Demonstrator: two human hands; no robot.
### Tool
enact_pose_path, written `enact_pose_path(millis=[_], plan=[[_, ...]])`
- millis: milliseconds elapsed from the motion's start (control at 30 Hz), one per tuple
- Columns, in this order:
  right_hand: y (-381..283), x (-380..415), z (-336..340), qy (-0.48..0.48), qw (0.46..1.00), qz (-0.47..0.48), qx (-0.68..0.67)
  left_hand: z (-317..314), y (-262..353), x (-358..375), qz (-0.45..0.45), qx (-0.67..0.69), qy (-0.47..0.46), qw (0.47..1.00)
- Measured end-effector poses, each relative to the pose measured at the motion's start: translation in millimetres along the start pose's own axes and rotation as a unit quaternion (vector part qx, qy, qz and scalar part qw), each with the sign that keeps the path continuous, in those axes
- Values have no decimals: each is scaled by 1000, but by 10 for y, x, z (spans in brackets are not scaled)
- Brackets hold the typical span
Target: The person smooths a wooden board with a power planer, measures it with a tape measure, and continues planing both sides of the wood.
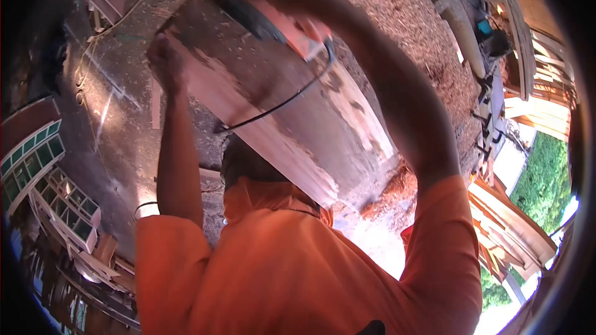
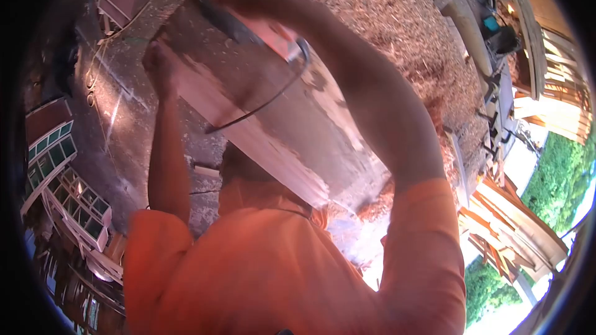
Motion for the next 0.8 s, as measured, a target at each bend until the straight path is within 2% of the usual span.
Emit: enact_pose_path(millis=[67,167,233,267,300,333,367,400,500,600,633,700,800], plan=[[-36,790,73,-16,993,9,117,-2,-54,18,-12,3,18,1000],[-55,2183,109,-23,990,-19,138,29,-167,-140,-25,34,18,999],[-5,3088,161,-45,986,-119,107,31,-327,-242,-34,92,-9,995],[88,3568,180,-67,964,-255,43,41,-349,-252,-2,76,-15,997],[290,4181,154,-30,960,-277,32,51,-373,-261,30,59,-21,998],[181,4414,190,-5,982,-177,71,86,-404,-317,-3,21,-6,1000],[243,4795,190,-5,972,-225,65,88,-352,-340,-38,-15,9,999],[146,4950,237,13,984,-150,100,73,-286,-344,-24,-18,-16,999],[87,5188,262,34,985,-127,109,80,-275,-374,10,-31,-66,997],[8,4922,215,40,990,-71,116,131,-180,-308,-57,-72,-11,996],[-54,4754,220,35,990,-50,125,126,-170,-312,-35,-52,-19,998],[-3,4635,230,48,991,-104,76,126,-165,-295,11,-14,-29,999],[58,4536,240,40,983,-175,34,6,163,-33,41,-54,-84,994]])
Point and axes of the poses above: each hand's wrist, its own x-axis away from the middle knuckle, its own z-axis out of the back of the hand, y = z × x, the point moved 9 cm from there along -x, towards the middle knuckle, and after that the axes turned 15 degrees about z, right-handed, at the moved point
